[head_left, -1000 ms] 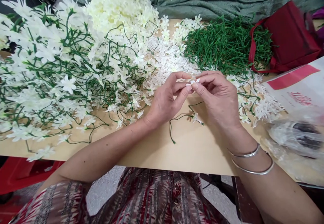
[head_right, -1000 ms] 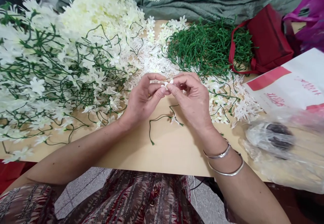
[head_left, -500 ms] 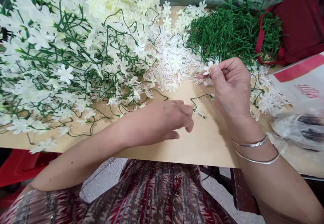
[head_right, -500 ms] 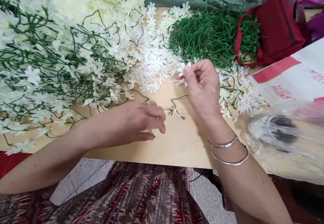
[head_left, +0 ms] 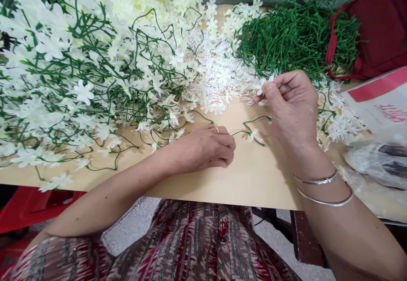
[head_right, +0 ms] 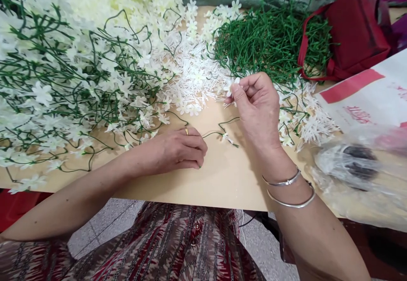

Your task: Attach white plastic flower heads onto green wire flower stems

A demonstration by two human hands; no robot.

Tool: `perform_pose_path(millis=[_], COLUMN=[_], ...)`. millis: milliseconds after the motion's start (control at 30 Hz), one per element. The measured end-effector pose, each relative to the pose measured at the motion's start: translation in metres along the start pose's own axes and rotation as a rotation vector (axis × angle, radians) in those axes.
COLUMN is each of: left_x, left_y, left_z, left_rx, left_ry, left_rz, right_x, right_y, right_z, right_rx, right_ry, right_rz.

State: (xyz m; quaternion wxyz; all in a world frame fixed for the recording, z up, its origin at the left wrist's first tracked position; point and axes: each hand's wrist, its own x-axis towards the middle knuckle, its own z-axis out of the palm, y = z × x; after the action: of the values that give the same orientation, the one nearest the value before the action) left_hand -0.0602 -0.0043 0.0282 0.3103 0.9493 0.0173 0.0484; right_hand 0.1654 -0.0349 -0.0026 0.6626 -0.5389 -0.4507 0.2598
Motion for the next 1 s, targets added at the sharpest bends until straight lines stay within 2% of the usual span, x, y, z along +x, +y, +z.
perform_pose_path(millis=[100, 167, 233, 333, 400, 500, 567, 700, 767, 1000], left_x=[0.001, 0.002, 0.003, 0.005, 0.007, 0.008, 0.008, 0.007, 0.007, 0.008], left_y=[0.001, 0.003, 0.006, 0.007, 0.006, 0.001, -0.002, -0.009, -0.011, -0.012], left_z=[0.004, 0.004, 0.001, -0.003, -0.002, 0.003, 0.008, 0.015, 0.017, 0.016], left_rx=[-0.054, -0.176, -0.369, -0.686, -0.863, -0.97, -0.936, -0.868, -0.864, -0.852], left_ry=[0.041, 0.138, 0.309, 0.63, 0.745, 0.735, 0.72, 0.747, 0.758, 0.739], left_rz=[-0.012, -0.003, -0.011, -0.1, -0.178, -0.304, -0.372, -0.402, -0.408, -0.428], right_x=[0.0, 0.0, 0.0, -0.001, -0.002, -0.005, -0.007, -0.01, -0.011, -0.012], right_y=[0.001, 0.0, -0.002, -0.006, -0.01, -0.015, -0.018, -0.023, -0.024, -0.022], right_z=[0.0, 0.0, 0.001, 0.003, 0.004, 0.002, 0.0, -0.001, 0.001, 0.003], right_rx=[0.004, 0.001, 0.012, 0.032, 0.044, 0.064, 0.048, -0.023, -0.02, 0.004], right_ry=[0.017, 0.014, 0.03, 0.018, -0.032, -0.132, -0.268, -0.527, -0.558, -0.54], right_rz=[-0.009, 0.005, 0.009, -0.002, 0.0, 0.04, 0.115, 0.25, 0.273, 0.332])
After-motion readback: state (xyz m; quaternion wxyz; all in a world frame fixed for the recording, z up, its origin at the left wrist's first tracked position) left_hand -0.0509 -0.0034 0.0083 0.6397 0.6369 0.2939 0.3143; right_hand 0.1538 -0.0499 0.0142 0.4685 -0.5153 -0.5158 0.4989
